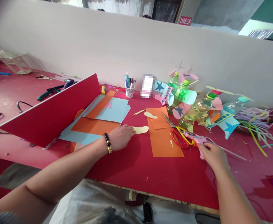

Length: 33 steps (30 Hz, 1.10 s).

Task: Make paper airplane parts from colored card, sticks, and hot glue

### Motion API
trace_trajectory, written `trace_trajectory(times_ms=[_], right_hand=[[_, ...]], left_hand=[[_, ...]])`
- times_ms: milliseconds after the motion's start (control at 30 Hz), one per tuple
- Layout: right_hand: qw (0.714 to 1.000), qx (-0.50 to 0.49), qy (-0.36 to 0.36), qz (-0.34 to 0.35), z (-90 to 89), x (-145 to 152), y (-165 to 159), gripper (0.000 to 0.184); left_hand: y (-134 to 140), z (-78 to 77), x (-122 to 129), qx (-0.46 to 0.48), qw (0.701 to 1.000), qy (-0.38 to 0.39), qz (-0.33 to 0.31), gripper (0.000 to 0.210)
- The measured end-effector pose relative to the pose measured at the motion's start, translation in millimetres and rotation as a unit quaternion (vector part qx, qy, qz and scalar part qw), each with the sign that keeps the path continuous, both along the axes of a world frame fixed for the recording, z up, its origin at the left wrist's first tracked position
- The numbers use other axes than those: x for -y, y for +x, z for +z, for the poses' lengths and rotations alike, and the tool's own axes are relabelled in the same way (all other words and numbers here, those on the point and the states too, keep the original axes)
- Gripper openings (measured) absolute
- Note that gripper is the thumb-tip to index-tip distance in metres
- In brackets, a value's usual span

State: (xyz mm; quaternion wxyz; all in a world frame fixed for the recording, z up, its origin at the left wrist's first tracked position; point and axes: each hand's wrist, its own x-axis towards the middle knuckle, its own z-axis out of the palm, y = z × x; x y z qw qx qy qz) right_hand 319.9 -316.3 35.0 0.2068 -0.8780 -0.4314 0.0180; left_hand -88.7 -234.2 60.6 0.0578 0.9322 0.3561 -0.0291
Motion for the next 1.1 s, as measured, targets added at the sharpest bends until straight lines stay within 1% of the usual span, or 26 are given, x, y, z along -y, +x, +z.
trace_trajectory(times_ms=[67, 100, 167, 200, 233, 267, 300, 367, 400, 467, 567, 667, 767, 933, 1100], right_hand=[[0.996, -0.009, -0.086, 0.006, 9.6, -1, -3, 0.019], [0.995, 0.009, -0.098, 0.009, 14.8, -1, -8, 0.02], [0.995, 0.086, -0.049, 0.027, 23.7, 0, -28, 0.024], [0.992, 0.115, -0.009, 0.054, 26.6, 0, -43, 0.025], [0.989, 0.114, 0.026, 0.096, 27.9, -1, -61, 0.025], [0.982, 0.083, 0.036, 0.163, 27.6, -4, -80, 0.025], [0.97, 0.046, 0.039, 0.236, 25.7, -8, -101, 0.024], [0.935, -0.002, 0.027, 0.354, 18.8, -21, -140, 0.025], [0.918, 0.003, 0.02, 0.397, 14.7, -29, -156, 0.026], [0.892, 0.05, 0.0, 0.449, 7.8, -45, -181, 0.027], [0.877, 0.132, -0.022, 0.461, 4.1, -61, -200, 0.026], [0.869, 0.171, -0.026, 0.464, 5.8, -65, -208, 0.028], [0.862, 0.182, -0.03, 0.473, 5.8, -61, -213, 0.029], [0.857, 0.179, -0.016, 0.483, -1.4, -55, -215, 0.034], [0.854, 0.172, -0.006, 0.49, -6.2, -55, -213, 0.038]], left_hand=[[0, -0.6, 0, 0.001, 1.0, 0.002, -0.002, 0.028], [0, -0.8, 0, 0.001, 1.0, 0.002, -0.004, 0.028], [-1, -0.9, 0, -0.001, 1.0, 0.002, -0.005, 0.027], [-1, -0.8, 0, -0.003, 1.0, 0.001, -0.008, 0.027], [-1, -0.7, 0, -0.005, 1.0, 0.002, -0.01, 0.026], [-1, -0.7, -1, -0.007, 1.0, 0.003, -0.013, 0.026], [-1, -0.7, -1, -0.008, 1.0, 0.004, -0.017, 0.026], [-1, -0.6, -2, -0.007, 1.0, 0.007, -0.025, 0.027], [-2, -0.5, -2, -0.005, 1.0, 0.007, -0.025, 0.028], [-2, 0.0, -2, -0.003, 1.0, 0.004, -0.02, 0.029], [-2, 0.5, -2, -0.001, 1.0, 0.0, -0.015, 0.03], [-1, 0.1, -2, -0.006, 1.0, 0.002, -0.017, 0.031], [-1, -0.6, -3, -0.008, 1.0, -0.005, -0.007, 0.03], [-1, -1.6, -4, -0.01, 1.0, 0.0, -0.009, 0.027], [-2, -0.7, -3, -0.008, 1.0, -0.002, -0.005, 0.028]])
